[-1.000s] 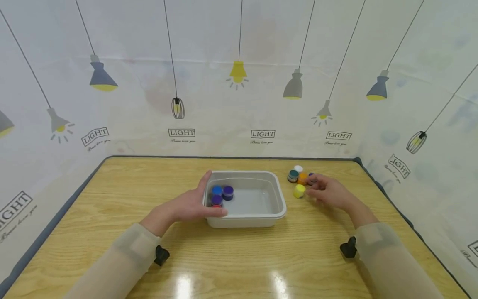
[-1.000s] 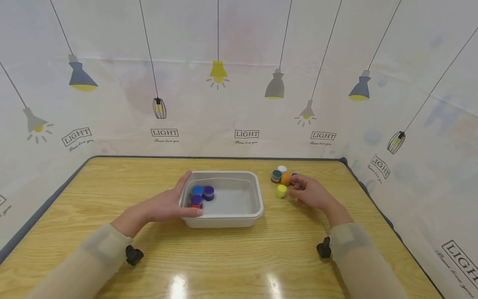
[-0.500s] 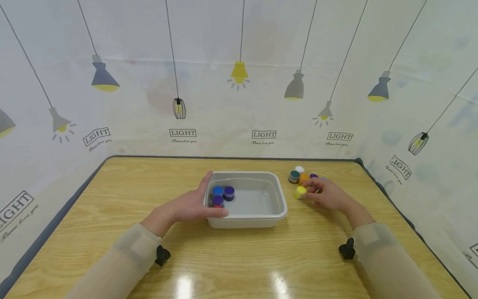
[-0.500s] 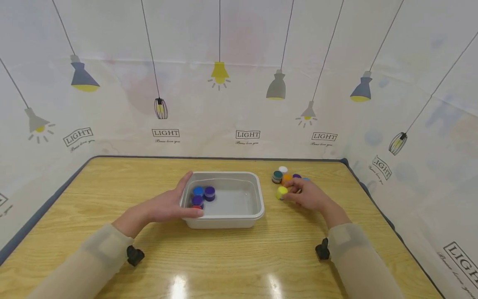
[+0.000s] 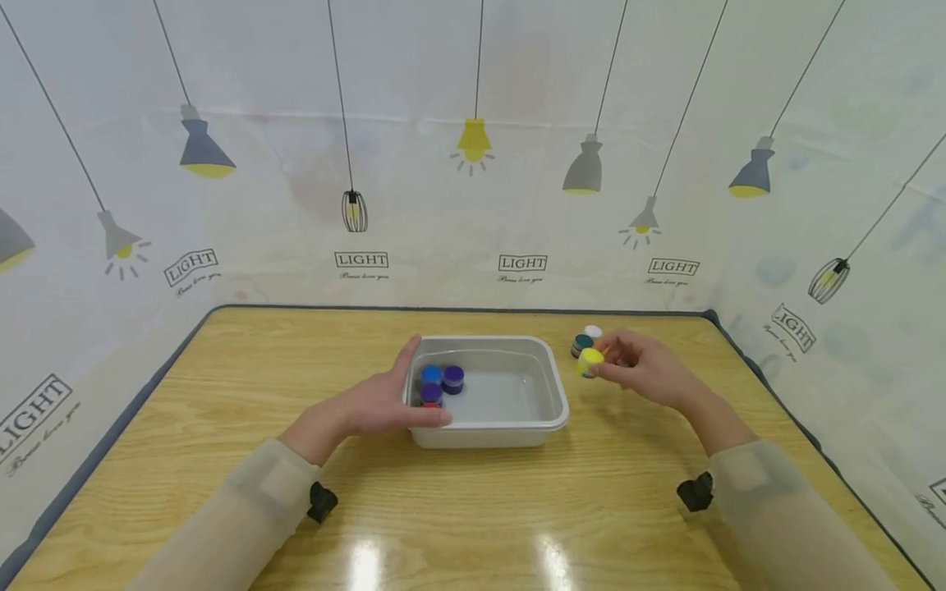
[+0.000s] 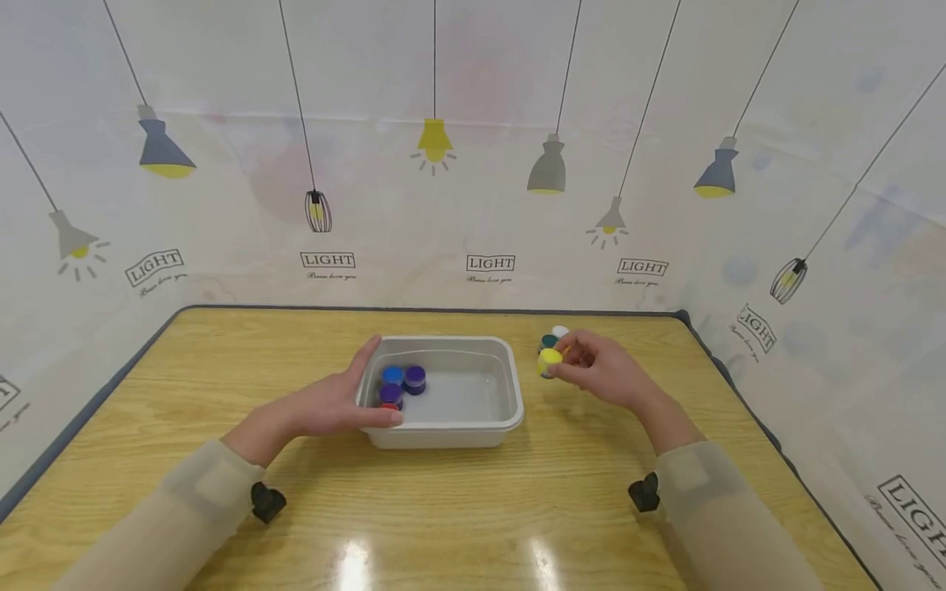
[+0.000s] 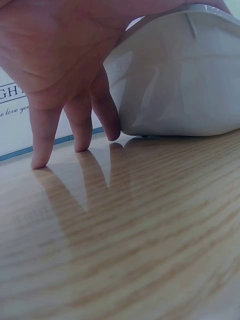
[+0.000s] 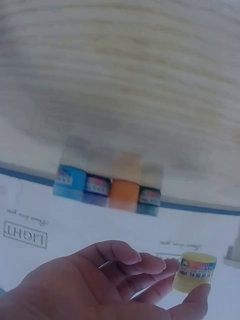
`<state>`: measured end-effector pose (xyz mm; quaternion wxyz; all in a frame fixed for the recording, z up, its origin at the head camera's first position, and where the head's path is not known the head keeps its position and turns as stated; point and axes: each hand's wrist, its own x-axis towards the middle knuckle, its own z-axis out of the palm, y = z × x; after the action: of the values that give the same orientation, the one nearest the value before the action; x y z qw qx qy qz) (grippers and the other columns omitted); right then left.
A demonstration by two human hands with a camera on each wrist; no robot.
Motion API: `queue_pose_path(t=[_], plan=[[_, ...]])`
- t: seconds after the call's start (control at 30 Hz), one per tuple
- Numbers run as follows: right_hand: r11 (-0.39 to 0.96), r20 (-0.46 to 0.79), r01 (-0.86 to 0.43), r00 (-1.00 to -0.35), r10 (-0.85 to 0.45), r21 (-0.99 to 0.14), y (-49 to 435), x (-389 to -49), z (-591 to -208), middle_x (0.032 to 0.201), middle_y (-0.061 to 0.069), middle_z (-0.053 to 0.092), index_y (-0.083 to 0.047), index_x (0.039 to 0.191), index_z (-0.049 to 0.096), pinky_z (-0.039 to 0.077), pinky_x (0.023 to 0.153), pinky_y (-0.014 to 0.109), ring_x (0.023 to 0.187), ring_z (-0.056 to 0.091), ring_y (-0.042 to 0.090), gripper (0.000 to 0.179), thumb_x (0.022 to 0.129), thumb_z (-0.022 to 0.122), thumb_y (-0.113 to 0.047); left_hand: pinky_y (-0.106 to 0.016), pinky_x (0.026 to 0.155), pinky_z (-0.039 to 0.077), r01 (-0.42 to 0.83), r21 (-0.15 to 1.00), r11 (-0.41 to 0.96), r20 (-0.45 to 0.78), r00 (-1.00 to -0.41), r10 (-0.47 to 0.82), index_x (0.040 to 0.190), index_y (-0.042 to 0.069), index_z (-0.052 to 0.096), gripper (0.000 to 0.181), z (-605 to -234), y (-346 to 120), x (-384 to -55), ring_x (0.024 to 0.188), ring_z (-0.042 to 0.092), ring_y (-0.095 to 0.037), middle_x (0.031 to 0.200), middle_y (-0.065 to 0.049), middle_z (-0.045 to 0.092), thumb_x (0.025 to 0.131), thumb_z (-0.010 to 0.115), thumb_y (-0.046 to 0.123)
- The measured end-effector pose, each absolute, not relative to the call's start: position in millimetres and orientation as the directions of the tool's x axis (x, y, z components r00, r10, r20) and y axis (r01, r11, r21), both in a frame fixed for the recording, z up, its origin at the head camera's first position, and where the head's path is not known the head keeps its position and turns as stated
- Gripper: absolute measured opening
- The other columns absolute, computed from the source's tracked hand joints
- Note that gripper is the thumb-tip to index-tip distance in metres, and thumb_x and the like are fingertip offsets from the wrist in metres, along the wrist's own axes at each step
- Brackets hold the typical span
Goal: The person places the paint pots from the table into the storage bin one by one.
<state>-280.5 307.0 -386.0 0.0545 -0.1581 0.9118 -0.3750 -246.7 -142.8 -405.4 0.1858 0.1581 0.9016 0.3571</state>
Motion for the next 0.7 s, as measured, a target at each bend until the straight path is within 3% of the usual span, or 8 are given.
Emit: queue_pose_path(t=[0.4, 0.7], plan=[[0.585, 0.151, -0.387, -0.899, -0.411, -0.713, 263, -273, -363, 0.095, 0.008, 0.070, -0.014, 0.117, 0.072, 0.050, 0.060, 0.028, 0.069, 0.058, 0.015, 0.025, 0.099, 0.085, -0.023, -0.065, 0.128, 0.036, 0.153, 0.708, 0.689, -0.221, -0.879, 0.422, 0.176, 0.026, -0.016, 0.142, -405, -144, -247, 0.153, 0.049, -0.046, 0.174, -0.030, 0.035, 0.085, 0.081, 0.075], [0.554, 0.150, -0.423, -0.870, -0.469, -0.717, 229, -272, -362, 0.096, 0.005, 0.071, -0.015, 0.118, 0.070, 0.049, 0.063, 0.028, 0.070, 0.058, 0.017, 0.026, 0.098, 0.085, -0.023, -0.065, 0.128, 0.036, 0.152, 0.702, 0.696, -0.224, -0.880, 0.418, 0.176, 0.026, -0.015, 0.141, -404, -143, -247, 0.154, 0.049, -0.046, 0.175, -0.029, 0.034, 0.085, 0.080, 0.076]])
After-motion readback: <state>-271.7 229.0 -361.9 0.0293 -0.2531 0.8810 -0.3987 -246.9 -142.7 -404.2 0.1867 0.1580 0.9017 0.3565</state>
